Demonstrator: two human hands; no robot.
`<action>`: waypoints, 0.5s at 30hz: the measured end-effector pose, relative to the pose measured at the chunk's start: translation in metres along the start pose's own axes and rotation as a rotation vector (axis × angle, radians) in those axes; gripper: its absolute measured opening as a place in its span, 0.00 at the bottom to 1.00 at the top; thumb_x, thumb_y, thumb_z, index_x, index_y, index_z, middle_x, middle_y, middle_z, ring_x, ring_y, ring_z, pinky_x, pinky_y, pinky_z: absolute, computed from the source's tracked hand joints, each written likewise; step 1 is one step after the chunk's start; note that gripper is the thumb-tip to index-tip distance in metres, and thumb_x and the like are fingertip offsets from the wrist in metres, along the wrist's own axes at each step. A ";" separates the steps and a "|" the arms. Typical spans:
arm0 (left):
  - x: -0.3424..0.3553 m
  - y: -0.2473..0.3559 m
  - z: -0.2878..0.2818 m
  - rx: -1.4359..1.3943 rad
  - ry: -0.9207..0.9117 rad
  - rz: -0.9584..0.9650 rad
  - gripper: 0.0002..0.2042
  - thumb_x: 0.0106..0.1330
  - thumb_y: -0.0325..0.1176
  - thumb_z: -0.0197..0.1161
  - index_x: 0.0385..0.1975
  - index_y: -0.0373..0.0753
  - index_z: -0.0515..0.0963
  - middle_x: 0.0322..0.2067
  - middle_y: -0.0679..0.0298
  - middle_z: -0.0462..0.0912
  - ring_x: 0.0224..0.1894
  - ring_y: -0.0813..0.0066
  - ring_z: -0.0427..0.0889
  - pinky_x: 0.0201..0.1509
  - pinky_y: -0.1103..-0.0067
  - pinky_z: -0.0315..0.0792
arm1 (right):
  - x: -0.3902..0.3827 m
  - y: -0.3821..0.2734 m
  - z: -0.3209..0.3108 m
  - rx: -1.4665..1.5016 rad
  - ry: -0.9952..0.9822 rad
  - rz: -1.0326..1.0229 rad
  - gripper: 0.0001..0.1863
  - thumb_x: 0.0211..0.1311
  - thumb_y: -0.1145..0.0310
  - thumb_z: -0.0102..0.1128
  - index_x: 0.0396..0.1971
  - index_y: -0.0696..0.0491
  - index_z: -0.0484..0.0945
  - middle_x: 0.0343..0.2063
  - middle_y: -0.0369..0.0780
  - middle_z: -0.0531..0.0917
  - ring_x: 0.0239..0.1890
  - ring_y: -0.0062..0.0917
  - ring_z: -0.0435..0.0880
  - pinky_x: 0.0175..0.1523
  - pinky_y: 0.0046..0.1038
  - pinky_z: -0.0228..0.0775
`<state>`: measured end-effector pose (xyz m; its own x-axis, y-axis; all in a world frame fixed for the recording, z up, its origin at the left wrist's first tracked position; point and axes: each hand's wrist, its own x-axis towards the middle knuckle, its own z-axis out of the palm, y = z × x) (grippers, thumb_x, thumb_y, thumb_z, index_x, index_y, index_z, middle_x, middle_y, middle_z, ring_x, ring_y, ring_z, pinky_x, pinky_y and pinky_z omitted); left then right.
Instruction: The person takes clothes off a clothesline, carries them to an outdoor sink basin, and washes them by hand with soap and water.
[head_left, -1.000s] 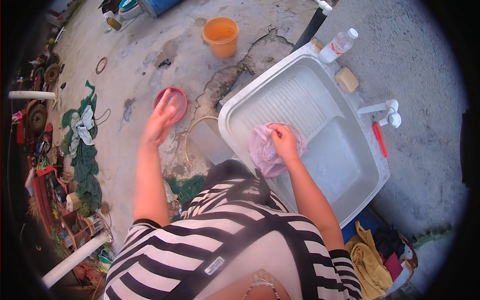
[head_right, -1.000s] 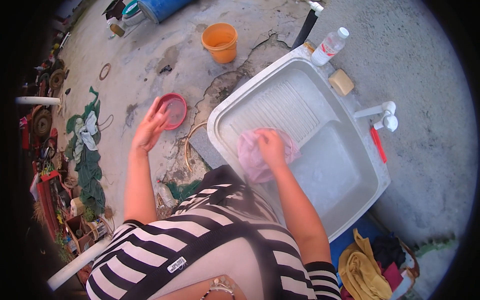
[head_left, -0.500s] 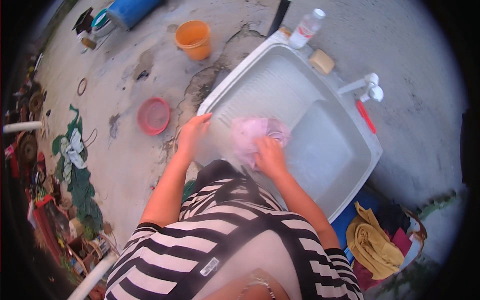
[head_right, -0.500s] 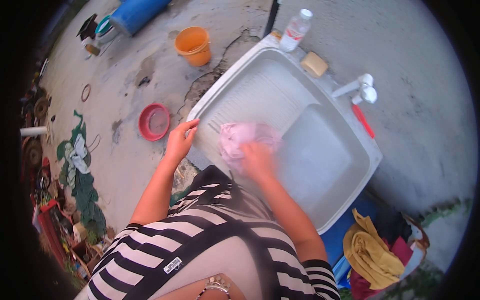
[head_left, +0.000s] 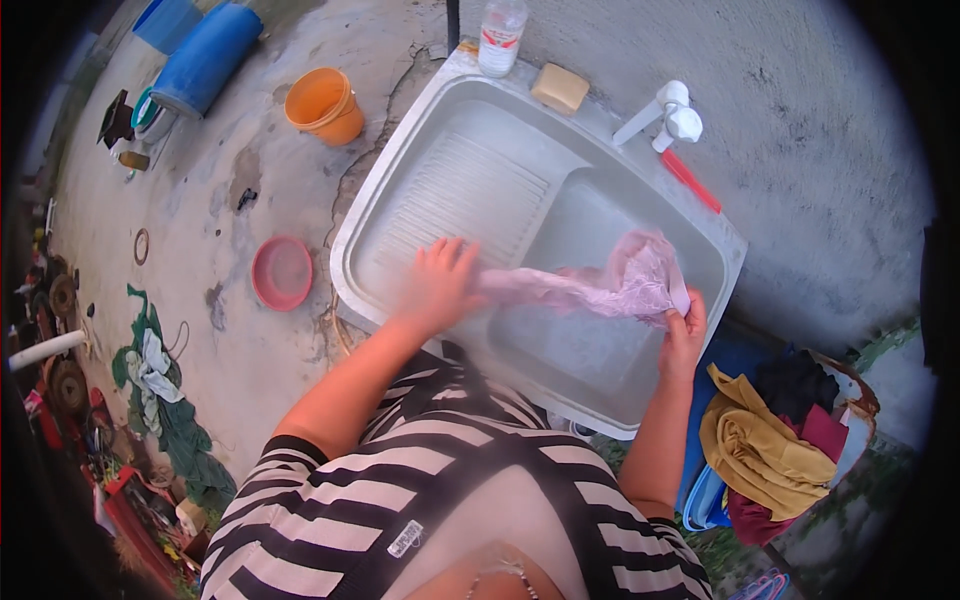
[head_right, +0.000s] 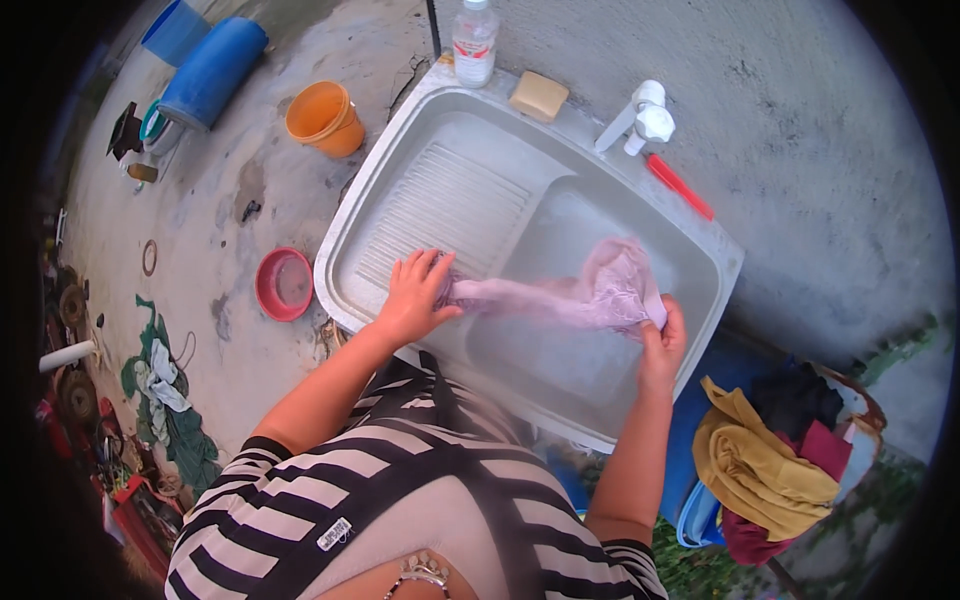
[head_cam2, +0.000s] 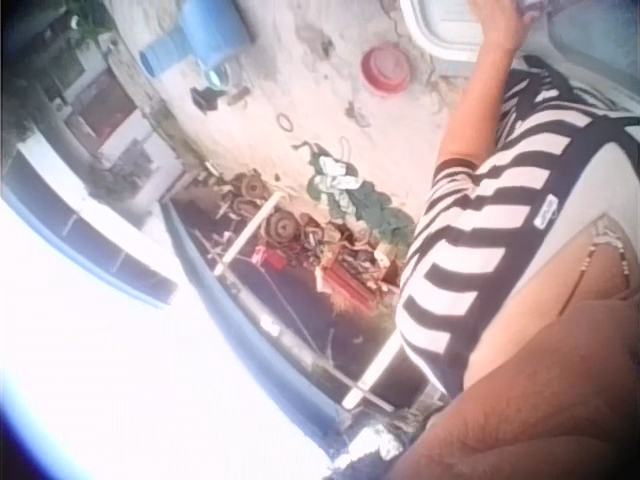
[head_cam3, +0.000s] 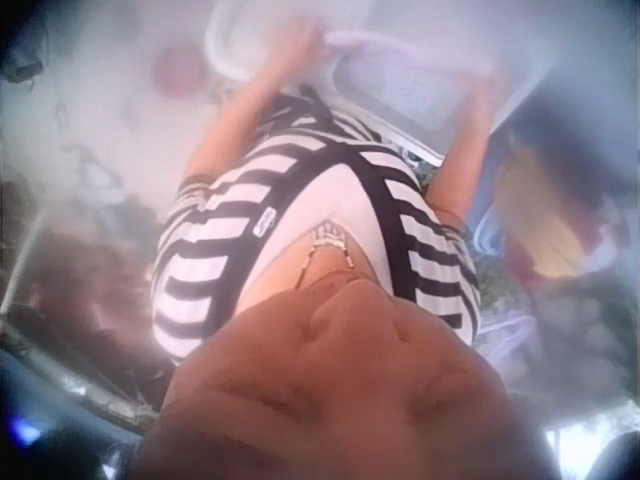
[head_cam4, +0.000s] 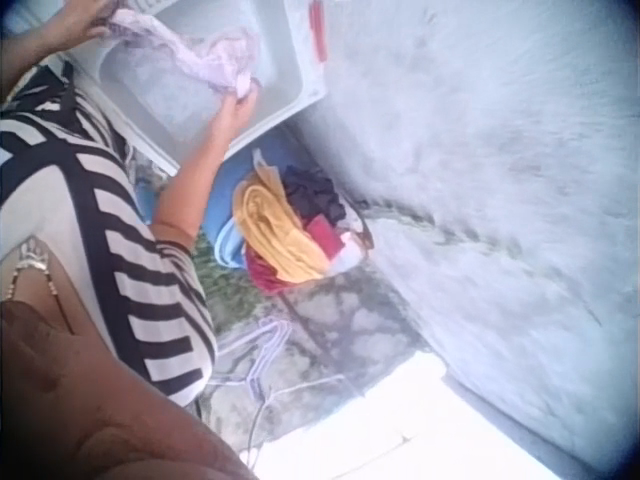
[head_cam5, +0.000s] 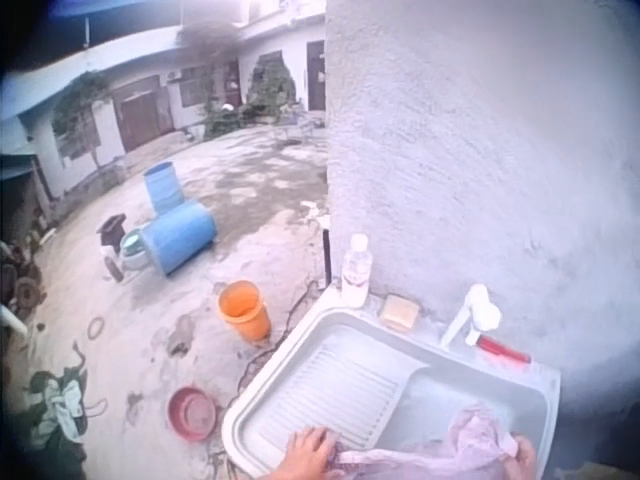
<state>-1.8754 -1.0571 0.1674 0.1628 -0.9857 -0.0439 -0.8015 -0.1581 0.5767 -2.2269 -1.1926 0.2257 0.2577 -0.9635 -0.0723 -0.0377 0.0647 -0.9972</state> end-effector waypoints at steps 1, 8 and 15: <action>0.001 0.004 0.008 0.165 -0.037 -0.011 0.35 0.50 0.40 0.71 0.60 0.46 0.66 0.61 0.52 0.62 0.65 0.49 0.57 0.66 0.53 0.52 | 0.001 0.011 -0.014 -0.041 0.016 0.106 0.19 0.56 0.72 0.56 0.48 0.56 0.73 0.44 0.39 0.78 0.48 0.25 0.76 0.54 0.29 0.66; 0.012 0.004 0.004 0.273 -0.138 -0.018 0.33 0.44 0.38 0.73 0.56 0.53 0.71 0.58 0.55 0.65 0.63 0.52 0.60 0.64 0.55 0.52 | 0.016 0.109 -0.009 -1.362 -0.194 0.246 0.35 0.52 0.65 0.64 0.62 0.47 0.64 0.63 0.46 0.63 0.64 0.46 0.62 0.66 0.40 0.57; 0.027 0.020 -0.002 0.240 -0.199 -0.059 0.22 0.44 0.31 0.72 0.44 0.50 0.79 0.46 0.58 0.72 0.51 0.56 0.68 0.54 0.62 0.61 | -0.028 0.206 0.065 -1.416 -0.072 0.366 0.39 0.46 0.62 0.70 0.62 0.42 0.65 0.67 0.41 0.56 0.68 0.44 0.52 0.65 0.46 0.58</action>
<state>-1.8862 -1.0866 0.1790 0.1164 -0.9627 -0.2444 -0.9108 -0.2016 0.3604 -2.1794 -1.1352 0.0206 0.0703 -0.9323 -0.3548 -0.9962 -0.0471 -0.0738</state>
